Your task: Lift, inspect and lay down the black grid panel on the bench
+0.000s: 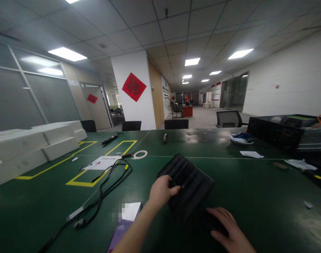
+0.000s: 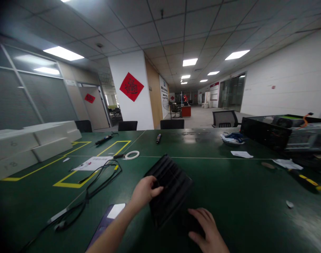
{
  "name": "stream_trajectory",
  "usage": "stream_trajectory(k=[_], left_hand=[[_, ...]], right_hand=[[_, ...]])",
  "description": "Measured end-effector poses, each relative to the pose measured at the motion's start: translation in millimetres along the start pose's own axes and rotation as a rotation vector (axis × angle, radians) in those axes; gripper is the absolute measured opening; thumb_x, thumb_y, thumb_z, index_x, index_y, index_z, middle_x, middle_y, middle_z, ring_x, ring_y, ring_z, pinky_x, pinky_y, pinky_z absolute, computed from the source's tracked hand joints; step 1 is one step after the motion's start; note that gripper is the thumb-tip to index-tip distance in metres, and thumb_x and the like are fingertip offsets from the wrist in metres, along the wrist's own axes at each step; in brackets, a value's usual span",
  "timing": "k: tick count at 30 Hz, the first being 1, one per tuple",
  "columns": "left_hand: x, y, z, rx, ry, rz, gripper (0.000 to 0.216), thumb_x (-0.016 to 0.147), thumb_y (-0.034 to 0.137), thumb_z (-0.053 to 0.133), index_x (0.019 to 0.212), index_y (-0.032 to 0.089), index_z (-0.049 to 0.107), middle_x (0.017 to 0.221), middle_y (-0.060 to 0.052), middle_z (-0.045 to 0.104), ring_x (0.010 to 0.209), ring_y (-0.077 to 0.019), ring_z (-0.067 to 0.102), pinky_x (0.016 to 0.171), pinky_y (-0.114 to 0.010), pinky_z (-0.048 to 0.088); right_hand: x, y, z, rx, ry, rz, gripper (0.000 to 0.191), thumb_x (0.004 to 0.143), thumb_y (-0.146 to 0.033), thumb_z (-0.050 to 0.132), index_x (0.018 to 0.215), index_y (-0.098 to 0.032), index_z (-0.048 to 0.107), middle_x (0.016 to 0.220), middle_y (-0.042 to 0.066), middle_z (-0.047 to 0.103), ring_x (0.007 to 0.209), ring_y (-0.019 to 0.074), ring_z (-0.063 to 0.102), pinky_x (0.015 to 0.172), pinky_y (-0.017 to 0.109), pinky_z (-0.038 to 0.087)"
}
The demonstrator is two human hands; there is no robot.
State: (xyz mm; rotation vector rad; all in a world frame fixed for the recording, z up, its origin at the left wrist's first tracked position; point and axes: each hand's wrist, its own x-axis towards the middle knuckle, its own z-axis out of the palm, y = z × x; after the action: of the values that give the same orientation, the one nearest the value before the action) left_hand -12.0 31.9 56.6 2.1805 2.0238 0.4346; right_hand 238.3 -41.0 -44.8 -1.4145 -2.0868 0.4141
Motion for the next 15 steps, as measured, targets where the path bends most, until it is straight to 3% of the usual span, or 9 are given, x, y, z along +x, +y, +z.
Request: stream_trajectory(k=[4,7,11,15], left_hand=[[35,-52,-19,0.132,0.039,-0.228,0.039,0.074,0.050,0.047,0.082,0.014,0.060,0.088,-0.011,0.063,0.082,-0.0243,0.059,0.063,-0.029,0.041],[47,-77,-18,0.191,0.044,-0.314,0.035,0.074,0.046,0.050,0.078,0.012,0.060,0.086,-0.015,0.064,0.083,-0.0278,0.060,0.062,-0.031,0.042],[50,-85,-11,0.235,0.063,-0.297,0.035,0.076,0.047,0.047,0.080,0.014,0.059,0.089,-0.013,0.064,0.084,-0.0252,0.060,0.064,-0.029,0.043],[42,-96,-18,0.276,0.102,-0.250,0.033,0.086,0.042,0.032,0.089,0.017,0.055,0.096,-0.009,0.062,0.088,-0.0213,0.059,0.069,-0.028,0.042]], right_hand=[[7,-1,-1,0.368,-0.235,0.210,0.054,0.076,-0.046,0.050,0.125,-0.024,0.042,0.134,0.009,0.032,0.127,0.0278,0.019,0.105,0.046,0.018],[10,0,0,0.390,-0.261,0.184,0.059,0.075,-0.052,0.048,0.125,-0.022,0.041,0.134,0.011,0.031,0.127,0.0291,0.017,0.105,0.046,0.017],[10,1,0,0.393,-0.274,0.182,0.058,0.075,-0.053,0.047,0.126,-0.025,0.040,0.135,0.008,0.029,0.128,0.0284,0.014,0.105,0.046,0.017],[6,2,-2,0.424,-0.255,0.203,0.057,0.076,-0.051,0.047,0.126,-0.024,0.039,0.135,0.008,0.028,0.128,0.0263,0.016,0.106,0.044,0.016]])
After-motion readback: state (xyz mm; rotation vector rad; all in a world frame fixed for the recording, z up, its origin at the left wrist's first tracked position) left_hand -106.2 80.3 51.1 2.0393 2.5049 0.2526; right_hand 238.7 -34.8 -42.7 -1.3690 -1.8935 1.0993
